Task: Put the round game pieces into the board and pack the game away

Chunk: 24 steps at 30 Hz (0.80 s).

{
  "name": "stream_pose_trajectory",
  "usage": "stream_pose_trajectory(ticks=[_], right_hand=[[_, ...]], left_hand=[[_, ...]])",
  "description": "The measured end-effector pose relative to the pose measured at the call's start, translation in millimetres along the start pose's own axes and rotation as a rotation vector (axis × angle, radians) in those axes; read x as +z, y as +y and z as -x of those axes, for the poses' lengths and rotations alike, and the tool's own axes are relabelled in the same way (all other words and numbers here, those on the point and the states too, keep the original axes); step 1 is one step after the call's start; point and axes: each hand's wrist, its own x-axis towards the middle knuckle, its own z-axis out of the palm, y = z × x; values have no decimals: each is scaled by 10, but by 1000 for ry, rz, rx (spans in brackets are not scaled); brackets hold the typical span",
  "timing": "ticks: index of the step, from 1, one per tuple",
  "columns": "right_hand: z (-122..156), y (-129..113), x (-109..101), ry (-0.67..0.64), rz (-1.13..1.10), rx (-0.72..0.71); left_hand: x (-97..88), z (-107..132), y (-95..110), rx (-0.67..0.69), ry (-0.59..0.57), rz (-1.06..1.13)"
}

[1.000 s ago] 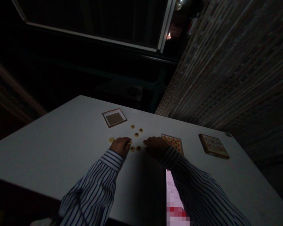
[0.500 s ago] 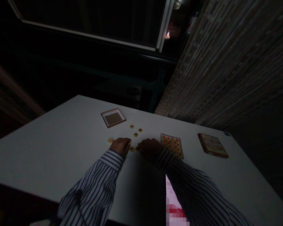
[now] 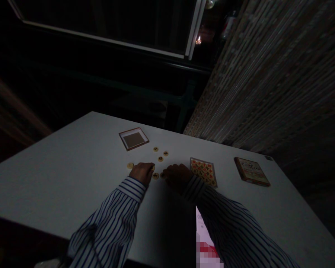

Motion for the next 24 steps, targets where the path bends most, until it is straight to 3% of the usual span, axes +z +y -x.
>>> stream_pose_trajectory(ticks=[24], right_hand=[[92, 41, -118, 2, 11, 22]], left_hand=[[-132, 14, 121, -14, 238, 124]])
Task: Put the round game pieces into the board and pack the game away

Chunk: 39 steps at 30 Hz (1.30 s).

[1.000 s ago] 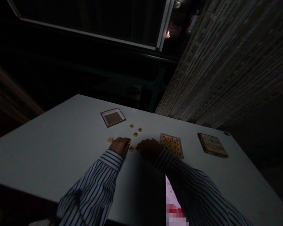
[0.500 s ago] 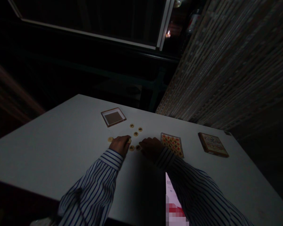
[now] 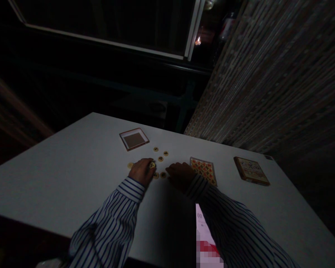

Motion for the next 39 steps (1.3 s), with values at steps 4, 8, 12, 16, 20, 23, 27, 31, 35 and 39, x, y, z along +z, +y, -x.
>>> stream_pose_trajectory(ticks=[4, 8, 12, 16, 20, 23, 27, 31, 35, 39], right_hand=[[29, 18, -16, 8, 9, 6], [55, 25, -15, 32, 15, 2], [69, 33, -10, 55, 15, 9], [77, 44, -4, 66, 11, -5], [94, 30, 18, 80, 9, -28], [108, 11, 57, 74, 12, -40], [124, -6, 126, 88, -7, -42], [143, -19, 158, 105, -28, -63], [158, -23, 164, 110, -52, -56], [163, -6, 181, 110, -59, -70]], left_hand=[[-37, -4, 26, 10, 7, 17], [-69, -6, 50, 31, 32, 18], [-84, -4, 63, 50, 34, 21], [-95, -4, 90, 52, 60, 48], [-103, 2, 133, 46, 114, 82], [-109, 10, 160, 19, 139, 111], [-118, 19, 180, -36, 130, 131], [-122, 28, 192, -72, 114, 149], [-119, 33, 193, -79, 111, 165], [-116, 31, 184, -76, 110, 177]])
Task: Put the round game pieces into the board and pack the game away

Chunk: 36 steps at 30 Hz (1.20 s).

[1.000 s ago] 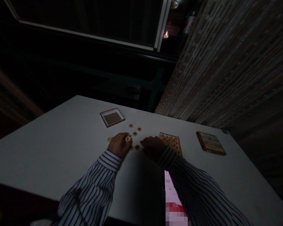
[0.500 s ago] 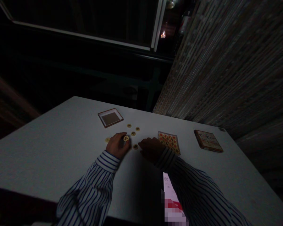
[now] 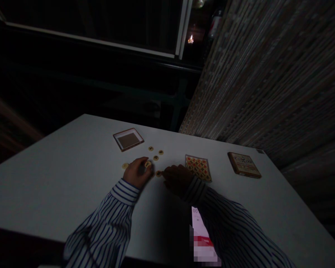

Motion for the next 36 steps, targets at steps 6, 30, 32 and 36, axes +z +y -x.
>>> stream_pose_trajectory(ticks=[6, 30, 32, 36], right_hand=[[12, 71, -42, -2, 33, 17], [114, 285, -134, 98, -28, 31], [155, 317, -95, 141, -49, 31], [248, 400, 15, 244, -75, 31]], left_hand=[[4, 8, 12, 4, -2, 29], [-7, -20, 22, 104, 6, 39], [-8, -19, 20, 112, -5, 37], [11, -8, 23, 116, 11, 51]])
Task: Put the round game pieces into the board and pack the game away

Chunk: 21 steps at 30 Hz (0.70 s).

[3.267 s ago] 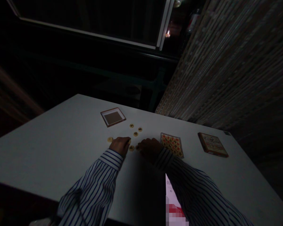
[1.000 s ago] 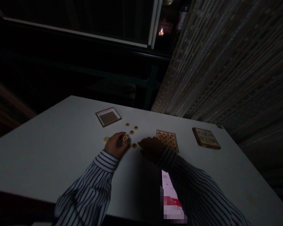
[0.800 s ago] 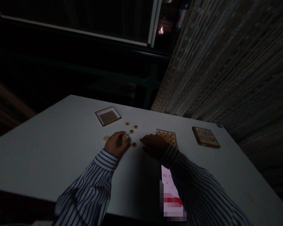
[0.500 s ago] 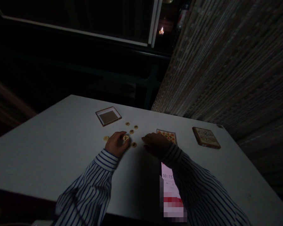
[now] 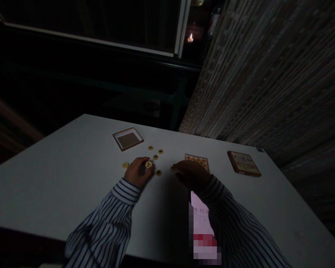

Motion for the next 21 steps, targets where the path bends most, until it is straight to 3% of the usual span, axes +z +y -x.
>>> stream_pose_trajectory(ticks=[8, 17, 21], right_hand=[[187, 160, 42, 195, -41, 16], [400, 242, 18, 257, -52, 168], [502, 292, 69, 342, -67, 220]], left_hand=[[38, 29, 4, -23, -9, 24], [71, 47, 2, -9, -11, 39], [61, 41, 1, 22, -45, 25]])
